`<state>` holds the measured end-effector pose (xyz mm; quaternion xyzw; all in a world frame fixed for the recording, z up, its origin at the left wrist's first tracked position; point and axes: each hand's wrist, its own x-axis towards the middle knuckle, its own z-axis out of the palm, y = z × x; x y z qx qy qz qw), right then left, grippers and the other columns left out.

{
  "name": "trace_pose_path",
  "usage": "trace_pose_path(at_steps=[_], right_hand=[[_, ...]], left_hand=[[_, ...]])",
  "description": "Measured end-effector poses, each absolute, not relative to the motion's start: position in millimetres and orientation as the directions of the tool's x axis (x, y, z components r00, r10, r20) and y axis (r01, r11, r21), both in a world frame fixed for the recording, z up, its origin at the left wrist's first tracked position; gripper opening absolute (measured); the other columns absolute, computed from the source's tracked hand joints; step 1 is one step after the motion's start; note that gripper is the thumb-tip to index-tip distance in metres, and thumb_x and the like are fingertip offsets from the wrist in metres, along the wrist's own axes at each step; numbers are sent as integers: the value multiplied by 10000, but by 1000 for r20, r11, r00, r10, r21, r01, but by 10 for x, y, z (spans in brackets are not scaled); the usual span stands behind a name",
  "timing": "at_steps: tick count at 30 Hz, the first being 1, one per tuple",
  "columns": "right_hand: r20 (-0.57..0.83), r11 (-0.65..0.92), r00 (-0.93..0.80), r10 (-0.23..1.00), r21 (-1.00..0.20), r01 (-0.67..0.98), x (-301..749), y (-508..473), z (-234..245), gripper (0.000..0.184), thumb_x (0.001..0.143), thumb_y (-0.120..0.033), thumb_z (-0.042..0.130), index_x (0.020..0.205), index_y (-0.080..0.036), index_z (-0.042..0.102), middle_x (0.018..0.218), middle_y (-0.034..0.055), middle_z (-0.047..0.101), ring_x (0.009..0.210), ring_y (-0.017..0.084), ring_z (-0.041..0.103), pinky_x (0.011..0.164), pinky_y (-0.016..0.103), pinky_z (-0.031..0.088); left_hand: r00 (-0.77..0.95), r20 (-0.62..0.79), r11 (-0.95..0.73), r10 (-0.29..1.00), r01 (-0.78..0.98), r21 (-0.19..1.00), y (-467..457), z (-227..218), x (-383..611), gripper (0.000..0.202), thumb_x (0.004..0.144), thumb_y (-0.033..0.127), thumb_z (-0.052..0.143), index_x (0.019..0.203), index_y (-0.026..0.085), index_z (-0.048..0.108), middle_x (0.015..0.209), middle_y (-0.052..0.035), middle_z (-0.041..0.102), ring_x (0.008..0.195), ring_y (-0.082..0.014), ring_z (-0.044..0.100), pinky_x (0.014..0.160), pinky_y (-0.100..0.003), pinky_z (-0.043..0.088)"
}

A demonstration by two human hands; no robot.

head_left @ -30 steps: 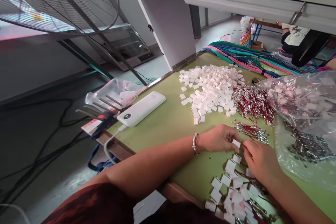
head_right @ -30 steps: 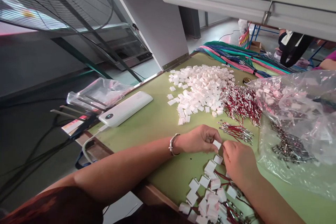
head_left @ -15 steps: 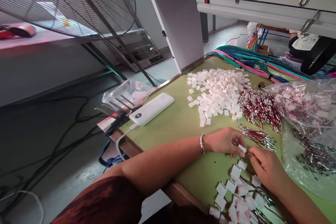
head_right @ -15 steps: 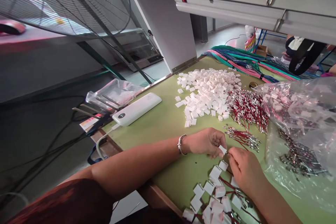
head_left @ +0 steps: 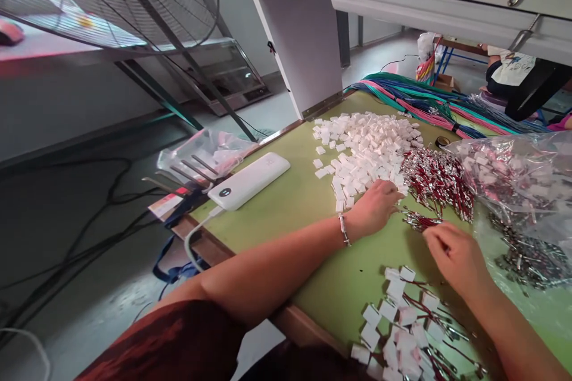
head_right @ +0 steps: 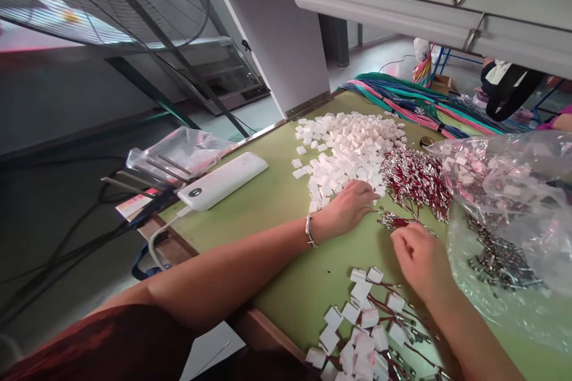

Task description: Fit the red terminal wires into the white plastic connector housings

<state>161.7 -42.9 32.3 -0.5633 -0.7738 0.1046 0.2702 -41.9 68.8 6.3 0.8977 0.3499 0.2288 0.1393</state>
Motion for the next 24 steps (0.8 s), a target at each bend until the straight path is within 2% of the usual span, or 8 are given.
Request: trace_pose_path(at_steps=[3,6,9,11,14,17,20,24], right_hand=[[403,181,-81,912,-217,959,1798,-276,201,223,915,-269,471,929,-185,677,931,71,665,801,193,600,667,304,436],[321,139,-103,942,-93,986,1864,-212,118,228,918,-275,474,939,-197,687,958,64,660,800,199,604,626,306,420],[250,150,-124,960,-88,985,1837,-227,111,222,916,-292,488,838,-203,676,908,46,646,759,183,601,593,296,404],[246,161,-133,960,-101,982,1821,-252,130,213,911,-293,498,801,-201,656,887,41,641,737,178,599,580,291,400],[357,228,-166,919,-139,964,1830,-295,165,209,929,-278,468,826,-192,627,888,52,651,752,177,607,614,286,423],[487,290,-175,856,-171,941,1832,-350,199,192,951,-268,440,879,-182,596,846,57,673,710,164,613,629,277,433],[525,318,-180,832,-185,930,1778,-410,232,166,955,-265,447,911,-181,583,787,47,686,635,151,610,605,270,432],[550,375,-223,805,-181,909,1676,-464,286,132,943,-224,471,925,-177,594,793,50,693,672,155,632,649,272,446]], left_hand=[[677,306,-733,669,533,422,685,22,-394,196,902,125,480,953,164,665,920,-82,639,902,-208,552,868,-364,467],[669,329,-721,667,467,512,687,27,-403,153,892,160,515,924,172,664,920,-69,662,917,-200,574,882,-364,465],[610,293,-614,736,420,668,670,48,-415,138,860,164,544,934,171,661,912,-55,675,870,-175,599,844,-342,486],[544,212,-454,812,361,815,641,65,-413,139,846,177,551,941,162,652,850,-37,673,758,-139,601,753,-303,507],[512,39,-137,858,155,978,583,100,-402,182,860,206,537,1003,142,630,769,-19,663,656,-92,593,658,-240,508],[574,-59,65,817,9,998,518,141,-382,254,868,214,547,1102,131,604,743,-17,656,637,-77,608,651,-227,511],[617,-89,165,782,-67,984,452,162,-349,381,818,186,619,1190,146,545,723,11,621,653,-103,646,609,-234,512],[671,-152,248,725,-49,967,380,175,-325,220,760,206,699,940,118,608,695,-2,640,613,-99,628,592,-239,492]])
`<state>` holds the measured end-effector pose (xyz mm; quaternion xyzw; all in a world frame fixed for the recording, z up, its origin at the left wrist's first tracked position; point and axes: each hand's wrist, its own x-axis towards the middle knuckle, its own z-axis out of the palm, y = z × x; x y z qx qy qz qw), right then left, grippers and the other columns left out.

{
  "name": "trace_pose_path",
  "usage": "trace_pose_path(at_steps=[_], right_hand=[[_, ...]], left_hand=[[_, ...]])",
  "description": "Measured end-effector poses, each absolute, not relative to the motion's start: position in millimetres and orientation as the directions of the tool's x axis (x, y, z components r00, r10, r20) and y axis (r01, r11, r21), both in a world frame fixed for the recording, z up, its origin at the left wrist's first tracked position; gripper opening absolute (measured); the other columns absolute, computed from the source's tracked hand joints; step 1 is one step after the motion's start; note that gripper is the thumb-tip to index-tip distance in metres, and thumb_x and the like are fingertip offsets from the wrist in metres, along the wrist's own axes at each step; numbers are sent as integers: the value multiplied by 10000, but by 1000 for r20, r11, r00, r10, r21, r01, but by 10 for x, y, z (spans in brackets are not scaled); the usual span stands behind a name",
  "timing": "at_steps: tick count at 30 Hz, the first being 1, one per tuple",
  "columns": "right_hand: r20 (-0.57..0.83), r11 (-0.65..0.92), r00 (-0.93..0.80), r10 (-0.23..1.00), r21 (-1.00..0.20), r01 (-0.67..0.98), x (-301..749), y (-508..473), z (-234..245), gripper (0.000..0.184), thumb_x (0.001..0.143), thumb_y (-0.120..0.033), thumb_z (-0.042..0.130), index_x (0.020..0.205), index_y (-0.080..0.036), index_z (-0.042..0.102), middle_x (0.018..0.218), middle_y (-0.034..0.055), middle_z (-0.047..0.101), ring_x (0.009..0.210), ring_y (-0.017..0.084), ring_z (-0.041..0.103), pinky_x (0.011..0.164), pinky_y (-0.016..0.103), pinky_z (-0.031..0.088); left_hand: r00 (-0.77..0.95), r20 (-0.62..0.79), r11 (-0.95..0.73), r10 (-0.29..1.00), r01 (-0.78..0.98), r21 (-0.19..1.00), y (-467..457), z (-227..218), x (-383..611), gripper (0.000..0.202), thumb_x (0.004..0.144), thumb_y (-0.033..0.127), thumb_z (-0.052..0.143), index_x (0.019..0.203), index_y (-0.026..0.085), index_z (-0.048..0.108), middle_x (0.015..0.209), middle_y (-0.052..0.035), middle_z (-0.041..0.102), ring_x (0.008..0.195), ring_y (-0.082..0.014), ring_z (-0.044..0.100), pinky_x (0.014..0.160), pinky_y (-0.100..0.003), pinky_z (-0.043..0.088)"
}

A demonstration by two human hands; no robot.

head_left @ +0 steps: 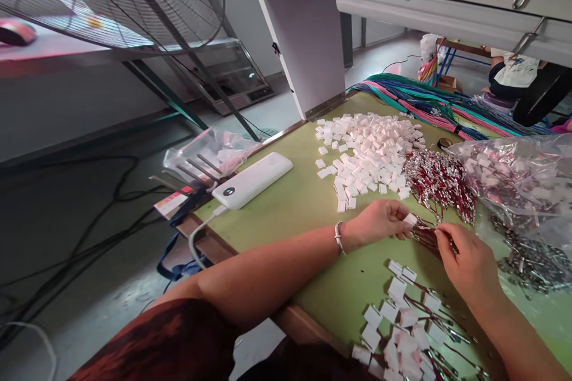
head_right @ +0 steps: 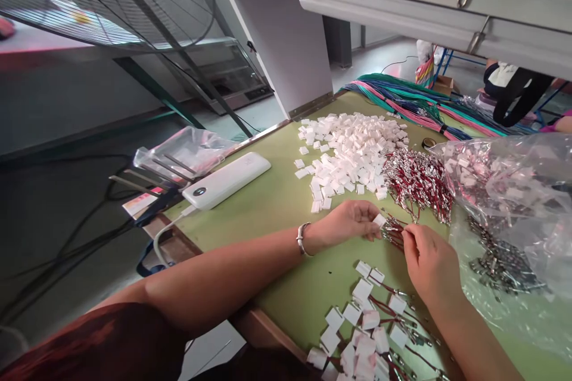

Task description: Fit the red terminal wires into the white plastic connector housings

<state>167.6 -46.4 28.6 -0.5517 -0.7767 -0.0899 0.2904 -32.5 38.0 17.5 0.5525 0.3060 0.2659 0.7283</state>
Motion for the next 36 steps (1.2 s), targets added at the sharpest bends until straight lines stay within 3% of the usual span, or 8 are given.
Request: trace_pose_path(at_steps=[2,9,16,20,24,28,33,36], right_hand=[[562,387,-227,795,-183,904,1647,-475,315,127,937,-209,485,933,-173,607,797,52,696,679,154,636,653,271,447],[555,417,-270,787,-157,895,1627,-487,335,149,935,-195,489,885,-189,629,758,33,693,665,136,615,642,260,446],[543,372,-378,750,127,920,1565,-534,374,219,913,-164,522,711,-203,596,675,30,624,646,150,541,620,292,388],[553,356,-399,731,191,915,1544,-539,413,270,920,-151,503,665,-214,565,605,10,558,596,149,472,599,298,352],[533,404,-428,730,169,899,1537,-548,367,250,914,-134,503,682,-211,555,626,14,555,626,155,470,602,296,339],[488,484,-459,743,82,871,1483,-589,307,233,902,-87,480,709,-199,546,641,23,541,642,158,470,598,287,324],[413,545,-472,779,-73,835,1394,-646,310,301,923,-100,397,656,-207,485,607,11,501,589,145,443,564,272,305],[422,525,-436,795,-119,843,1376,-642,292,289,927,-125,386,665,-208,476,599,-1,503,558,134,450,546,263,306]], left_hand=[[703,-168,259,691,-24,965,357,194,-334,165,765,250,710,821,116,630,687,-12,653,601,-83,601,601,-233,472],[771,-135,302,623,-78,950,331,229,-362,154,778,278,711,804,136,657,760,1,661,605,-56,554,610,-216,436],[782,-171,365,599,-77,928,322,225,-351,324,716,426,758,775,130,640,717,-18,668,588,-83,587,522,-215,433],[771,-204,350,603,-26,936,326,236,-366,348,701,461,760,767,133,663,624,11,637,490,-53,536,488,-202,421],[781,-244,363,576,23,932,319,248,-373,374,696,491,749,798,138,676,606,20,625,469,-46,520,460,-190,403],[793,-252,272,555,113,956,295,251,-373,311,731,433,721,816,137,681,585,30,602,450,-47,506,431,-180,401],[856,-261,84,446,251,964,313,221,-411,189,782,343,663,833,164,695,519,49,549,437,-53,485,408,-159,397],[876,-161,-141,454,249,958,399,223,-430,202,811,357,647,842,165,702,582,23,601,510,-73,541,483,-172,453]])
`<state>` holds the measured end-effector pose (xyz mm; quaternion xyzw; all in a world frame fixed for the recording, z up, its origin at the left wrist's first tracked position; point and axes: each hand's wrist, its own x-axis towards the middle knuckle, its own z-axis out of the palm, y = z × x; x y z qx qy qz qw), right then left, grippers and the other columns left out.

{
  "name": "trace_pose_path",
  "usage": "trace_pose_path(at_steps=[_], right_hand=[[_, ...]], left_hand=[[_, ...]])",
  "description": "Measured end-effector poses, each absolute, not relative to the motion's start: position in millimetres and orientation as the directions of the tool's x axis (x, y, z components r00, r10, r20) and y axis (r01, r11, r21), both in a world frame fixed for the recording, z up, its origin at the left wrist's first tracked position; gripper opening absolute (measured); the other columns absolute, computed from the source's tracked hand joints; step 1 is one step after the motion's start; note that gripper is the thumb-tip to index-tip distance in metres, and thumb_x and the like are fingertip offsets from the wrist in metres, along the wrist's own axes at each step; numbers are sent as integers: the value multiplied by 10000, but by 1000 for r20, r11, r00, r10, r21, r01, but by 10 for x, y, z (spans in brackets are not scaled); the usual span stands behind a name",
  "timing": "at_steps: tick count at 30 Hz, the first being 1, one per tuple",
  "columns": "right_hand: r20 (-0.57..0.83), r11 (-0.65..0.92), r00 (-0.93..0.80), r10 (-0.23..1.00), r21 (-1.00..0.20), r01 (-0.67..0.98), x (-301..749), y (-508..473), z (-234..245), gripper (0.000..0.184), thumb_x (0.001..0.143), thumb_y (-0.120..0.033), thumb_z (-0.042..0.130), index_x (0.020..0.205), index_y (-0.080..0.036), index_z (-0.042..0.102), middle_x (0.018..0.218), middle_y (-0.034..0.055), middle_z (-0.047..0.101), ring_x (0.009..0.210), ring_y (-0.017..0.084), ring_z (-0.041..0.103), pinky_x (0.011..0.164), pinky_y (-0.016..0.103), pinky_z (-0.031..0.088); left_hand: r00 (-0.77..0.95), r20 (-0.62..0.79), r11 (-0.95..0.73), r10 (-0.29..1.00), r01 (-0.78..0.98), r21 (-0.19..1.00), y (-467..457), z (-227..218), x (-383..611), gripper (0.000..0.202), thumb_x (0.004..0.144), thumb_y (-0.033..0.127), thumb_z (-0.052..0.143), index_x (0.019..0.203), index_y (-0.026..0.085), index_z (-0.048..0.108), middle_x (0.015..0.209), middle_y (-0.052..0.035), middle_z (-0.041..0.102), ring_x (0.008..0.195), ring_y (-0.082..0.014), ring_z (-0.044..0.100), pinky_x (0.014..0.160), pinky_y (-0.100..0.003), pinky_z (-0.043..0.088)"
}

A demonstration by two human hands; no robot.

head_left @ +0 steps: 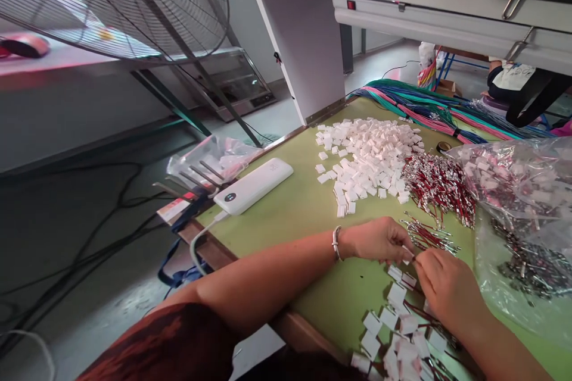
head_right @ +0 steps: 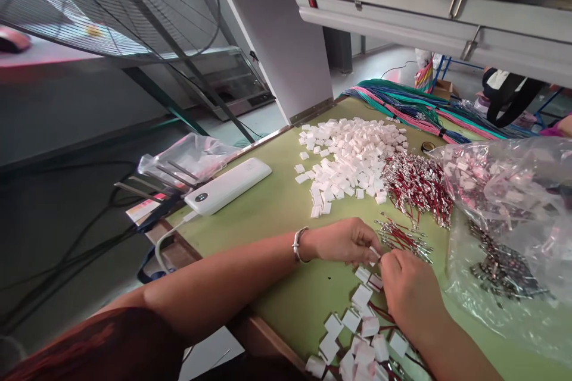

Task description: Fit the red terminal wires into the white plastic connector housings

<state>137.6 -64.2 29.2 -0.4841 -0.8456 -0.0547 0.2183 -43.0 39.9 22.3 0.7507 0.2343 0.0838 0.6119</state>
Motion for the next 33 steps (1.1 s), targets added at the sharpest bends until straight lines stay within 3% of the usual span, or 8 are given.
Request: trace_pose_path(at_steps=[4,8,11,13,17,20,26,33], right_hand=[[390,435,-332,859,-213,875,1344,-638,214,238,925,-172,411,717,-203,521,623,-5,537,561,131,507,557,255,339],[198,435,-390,899,-328,838,1294,-674,179,235,937,-222,432,765,-206,592,687,8,590,600,136,554,571,255,374],[162,428,-397,903,-402,809,1352,-647,207,294,953,-248,415,725,-213,597,650,-2,594,586,127,551,575,251,388],[234,382,-312,921,-375,844,1455,-580,221,286,952,-255,412,746,-209,605,679,11,617,610,134,562,591,259,396],[345,192,-139,928,-127,973,1684,-427,172,185,914,-286,474,791,-213,592,769,33,625,617,161,559,522,278,349],[319,169,-158,935,-8,986,1765,-379,89,141,891,-259,495,773,-216,560,759,28,595,592,165,549,481,280,314],[296,171,-141,945,-79,982,1792,-371,21,112,882,-234,503,798,-219,575,798,16,608,600,157,563,499,275,347],[446,218,-115,888,-186,958,1746,-383,114,178,911,-268,452,792,-205,570,815,46,645,675,166,593,598,274,410]], left_hand=[[699,237,-624,675,370,688,594,226,-444,255,907,321,552,1076,170,668,1084,-101,665,1046,-212,585,931,-379,481],[744,291,-789,602,498,359,711,128,-467,406,953,251,453,1358,225,463,1490,-69,386,1429,-283,189,1137,-571,178],[795,241,-824,557,493,279,700,64,-486,379,951,239,451,1328,236,492,1469,-41,427,1431,-271,203,1146,-585,108],[799,256,-834,544,481,271,674,70,-500,312,942,187,440,1214,225,589,1383,-42,528,1391,-268,299,1138,-544,181],[763,344,-825,547,421,378,656,150,-538,268,929,154,424,908,185,690,1041,-62,701,1150,-236,547,1004,-407,406],[629,388,-728,674,473,496,671,195,-568,252,937,204,438,886,166,682,911,-77,694,922,-199,608,862,-349,484],[632,214,-653,745,626,426,626,199,-574,214,903,320,553,985,168,679,876,-78,635,866,-214,574,796,-354,484],[693,120,-673,711,621,402,569,120,-475,140,875,155,568,980,153,661,986,-96,606,960,-222,557,868,-362,477]])
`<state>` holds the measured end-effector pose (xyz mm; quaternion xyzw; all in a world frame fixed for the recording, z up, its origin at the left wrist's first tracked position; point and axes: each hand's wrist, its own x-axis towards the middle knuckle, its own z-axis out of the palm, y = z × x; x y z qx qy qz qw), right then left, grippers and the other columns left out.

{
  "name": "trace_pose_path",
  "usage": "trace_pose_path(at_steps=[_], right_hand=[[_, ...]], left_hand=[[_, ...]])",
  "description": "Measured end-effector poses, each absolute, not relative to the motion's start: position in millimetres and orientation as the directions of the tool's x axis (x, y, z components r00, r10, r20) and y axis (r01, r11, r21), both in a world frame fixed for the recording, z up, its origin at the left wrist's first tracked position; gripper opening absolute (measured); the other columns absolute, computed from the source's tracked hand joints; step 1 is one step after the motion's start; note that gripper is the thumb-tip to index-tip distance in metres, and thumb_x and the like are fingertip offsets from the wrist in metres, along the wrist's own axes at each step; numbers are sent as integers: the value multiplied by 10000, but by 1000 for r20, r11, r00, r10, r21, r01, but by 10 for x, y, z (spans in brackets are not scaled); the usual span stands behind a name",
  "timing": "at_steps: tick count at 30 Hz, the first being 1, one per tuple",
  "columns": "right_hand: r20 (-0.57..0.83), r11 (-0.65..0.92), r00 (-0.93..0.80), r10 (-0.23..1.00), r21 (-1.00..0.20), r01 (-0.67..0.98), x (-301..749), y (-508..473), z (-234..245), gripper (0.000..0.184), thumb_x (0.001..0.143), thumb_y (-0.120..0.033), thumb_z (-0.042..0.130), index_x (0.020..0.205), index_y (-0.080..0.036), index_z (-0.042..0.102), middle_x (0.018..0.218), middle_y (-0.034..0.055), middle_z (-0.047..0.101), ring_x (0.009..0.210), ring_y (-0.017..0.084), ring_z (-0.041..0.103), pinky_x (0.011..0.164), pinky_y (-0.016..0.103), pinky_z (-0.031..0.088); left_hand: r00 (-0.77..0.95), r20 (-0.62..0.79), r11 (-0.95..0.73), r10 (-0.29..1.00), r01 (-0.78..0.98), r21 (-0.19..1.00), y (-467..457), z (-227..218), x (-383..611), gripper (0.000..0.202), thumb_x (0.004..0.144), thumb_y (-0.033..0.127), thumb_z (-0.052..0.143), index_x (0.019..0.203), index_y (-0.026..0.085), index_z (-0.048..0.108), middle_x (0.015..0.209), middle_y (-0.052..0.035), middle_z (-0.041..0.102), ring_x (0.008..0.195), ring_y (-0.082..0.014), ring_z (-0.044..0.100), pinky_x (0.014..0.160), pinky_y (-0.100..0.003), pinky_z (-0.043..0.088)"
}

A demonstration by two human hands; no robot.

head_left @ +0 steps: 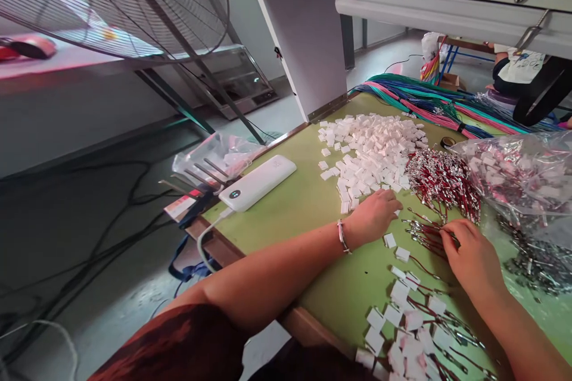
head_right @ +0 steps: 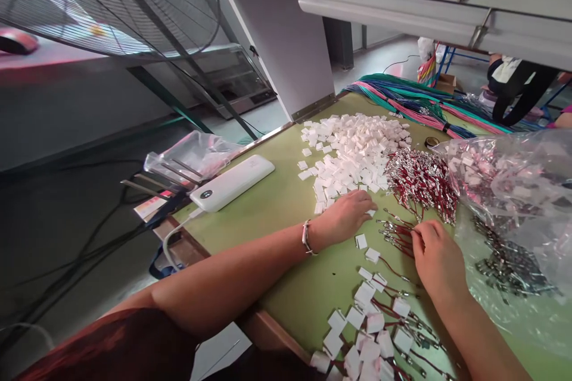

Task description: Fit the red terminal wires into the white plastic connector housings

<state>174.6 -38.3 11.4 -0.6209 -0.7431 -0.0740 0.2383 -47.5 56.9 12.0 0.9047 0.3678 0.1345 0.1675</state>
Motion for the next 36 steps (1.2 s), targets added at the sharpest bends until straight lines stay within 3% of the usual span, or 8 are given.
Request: trace_pose_path(at_steps=[3,5,8,10,14,24,32,36], right_hand=[[482,219,-114,869,-167,961,1706,-417,130,190,914,-263,437,786,-204,564,723,36,651,608,160,584,572,269,393],[469,215,-117,876,-161,963,1678,-442,137,181,908,-256,442,784,-204,564,689,25,652,566,152,575,543,265,376],[459,233,-114,881,-211,949,1634,-478,168,151,899,-254,467,803,-200,571,698,14,666,559,144,586,538,260,387],[466,262,-111,878,-275,925,1605,-496,204,147,904,-258,478,822,-199,585,718,10,681,575,138,605,556,253,416],[507,341,-127,853,-355,870,1569,-520,272,154,923,-250,479,864,-202,613,772,19,706,651,136,652,629,243,471],[560,438,-195,805,-341,832,1588,-527,285,95,909,-218,528,878,-199,616,761,2,699,659,120,647,649,234,479],[549,459,-334,767,-105,882,1589,-534,262,175,937,-206,473,904,-182,643,771,42,699,664,143,626,617,263,429],[514,468,-362,778,-89,879,1507,-553,274,268,956,-209,411,802,-175,628,641,22,656,550,128,570,549,253,367]], left_hand=[[662,163,-635,731,573,518,595,116,-489,155,863,138,573,1001,156,639,1016,-93,620,985,-217,560,895,-382,472],[597,158,-526,787,515,677,605,127,-503,159,853,166,587,1005,157,634,962,-68,629,891,-181,577,831,-347,492],[533,20,-203,846,287,936,574,152,-500,199,785,226,665,965,144,643,754,0,598,672,-104,542,659,-251,481],[572,-85,22,816,116,993,524,168,-482,225,736,237,705,931,138,654,659,32,563,595,-76,509,588,-219,445],[656,-138,233,742,-59,971,423,195,-435,221,682,198,737,888,144,678,631,40,578,552,-57,509,547,-207,419],[723,-164,396,671,-162,904,433,256,-463,353,595,278,847,822,114,632,643,13,642,514,-59,556,493,-189,428],[788,-220,424,575,-57,904,443,249,-476,372,568,334,866,791,131,648,591,28,644,481,-61,551,454,-194,412],[776,-233,362,586,6,932,380,178,-428,400,559,342,861,805,136,622,561,43,631,459,-65,551,467,-213,429]])
